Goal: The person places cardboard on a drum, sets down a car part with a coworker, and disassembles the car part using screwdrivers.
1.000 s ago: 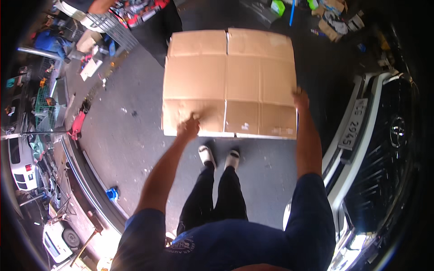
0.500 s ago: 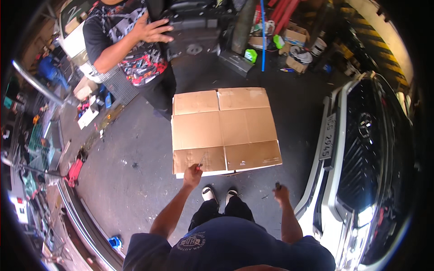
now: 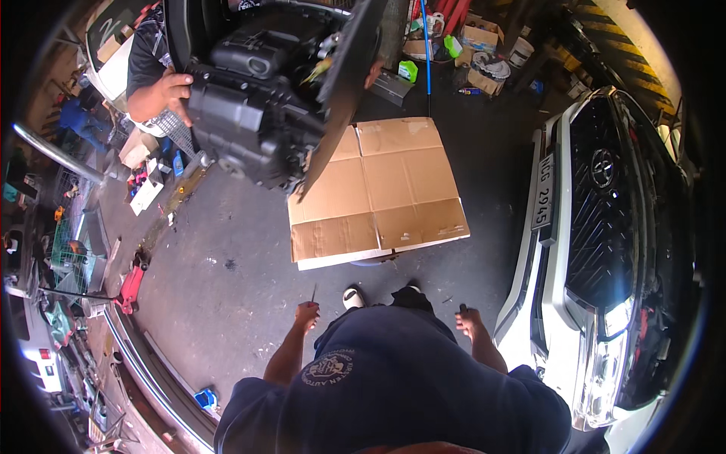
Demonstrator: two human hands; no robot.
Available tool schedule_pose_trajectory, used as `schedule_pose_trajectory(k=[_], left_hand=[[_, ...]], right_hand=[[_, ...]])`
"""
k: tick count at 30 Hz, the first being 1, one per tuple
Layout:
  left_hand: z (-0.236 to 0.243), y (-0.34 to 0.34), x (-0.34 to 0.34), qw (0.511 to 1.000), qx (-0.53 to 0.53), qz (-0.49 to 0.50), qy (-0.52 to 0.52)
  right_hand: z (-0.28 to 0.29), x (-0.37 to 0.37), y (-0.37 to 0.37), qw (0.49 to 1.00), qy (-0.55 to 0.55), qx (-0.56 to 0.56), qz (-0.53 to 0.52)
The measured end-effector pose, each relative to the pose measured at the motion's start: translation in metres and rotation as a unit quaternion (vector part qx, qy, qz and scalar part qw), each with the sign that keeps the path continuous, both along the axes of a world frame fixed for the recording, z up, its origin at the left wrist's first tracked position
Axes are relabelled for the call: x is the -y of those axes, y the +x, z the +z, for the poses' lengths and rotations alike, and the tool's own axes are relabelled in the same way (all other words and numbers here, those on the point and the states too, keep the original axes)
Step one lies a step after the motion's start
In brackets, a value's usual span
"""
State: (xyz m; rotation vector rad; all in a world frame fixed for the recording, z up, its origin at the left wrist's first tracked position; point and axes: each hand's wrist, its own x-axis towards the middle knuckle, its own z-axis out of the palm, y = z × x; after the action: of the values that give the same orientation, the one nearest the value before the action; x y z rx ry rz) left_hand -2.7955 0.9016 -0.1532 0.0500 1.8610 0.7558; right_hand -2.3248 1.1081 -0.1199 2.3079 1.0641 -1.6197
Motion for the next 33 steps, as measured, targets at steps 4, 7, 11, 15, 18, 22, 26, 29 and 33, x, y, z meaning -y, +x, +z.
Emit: schedule_pose_trajectory(k=[4, 7, 11, 15, 18, 22, 26, 29, 33], left_hand=[[0.018, 0.003, -0.005, 0.999, -0.021, 0.049, 0.009], [0.023, 0.023, -0.014, 0.996, -0.028, 0.080, 0.010], [0.039, 0.061, -0.029, 0.996, -0.016, 0.081, 0.027], [0.054, 0.098, -0.034, 0.998, 0.000, 0.060, -0.011], [0.062, 0.122, -0.026, 0.997, 0.019, 0.070, -0.040], [0.062, 0.144, -0.011, 0.994, 0.019, 0.078, -0.074], [0.065, 0.152, -0.008, 0.995, 0.001, 0.066, -0.077], [0.072, 0.153, -0.023, 0.995, -0.036, 0.064, -0.062], [0.086, 0.158, -0.045, 0.996, -0.044, 0.066, -0.042]], right_hand=[[0.008, -0.058, -0.033, 0.996, 0.045, -0.050, 0.050], [0.015, -0.095, -0.043, 0.993, 0.054, -0.063, 0.090], [0.015, -0.127, -0.033, 0.984, 0.077, -0.079, 0.142], [-0.004, -0.137, -0.002, 0.987, 0.049, -0.083, 0.132], [-0.019, -0.132, 0.024, 0.989, 0.005, -0.086, 0.122], [-0.032, -0.125, 0.053, 0.990, -0.026, -0.089, 0.105], [-0.037, -0.119, 0.068, 0.992, -0.035, -0.095, 0.074], [-0.036, -0.123, 0.071, 0.988, -0.044, -0.131, 0.073], [-0.036, -0.126, 0.062, 0.989, -0.010, -0.120, 0.081]])
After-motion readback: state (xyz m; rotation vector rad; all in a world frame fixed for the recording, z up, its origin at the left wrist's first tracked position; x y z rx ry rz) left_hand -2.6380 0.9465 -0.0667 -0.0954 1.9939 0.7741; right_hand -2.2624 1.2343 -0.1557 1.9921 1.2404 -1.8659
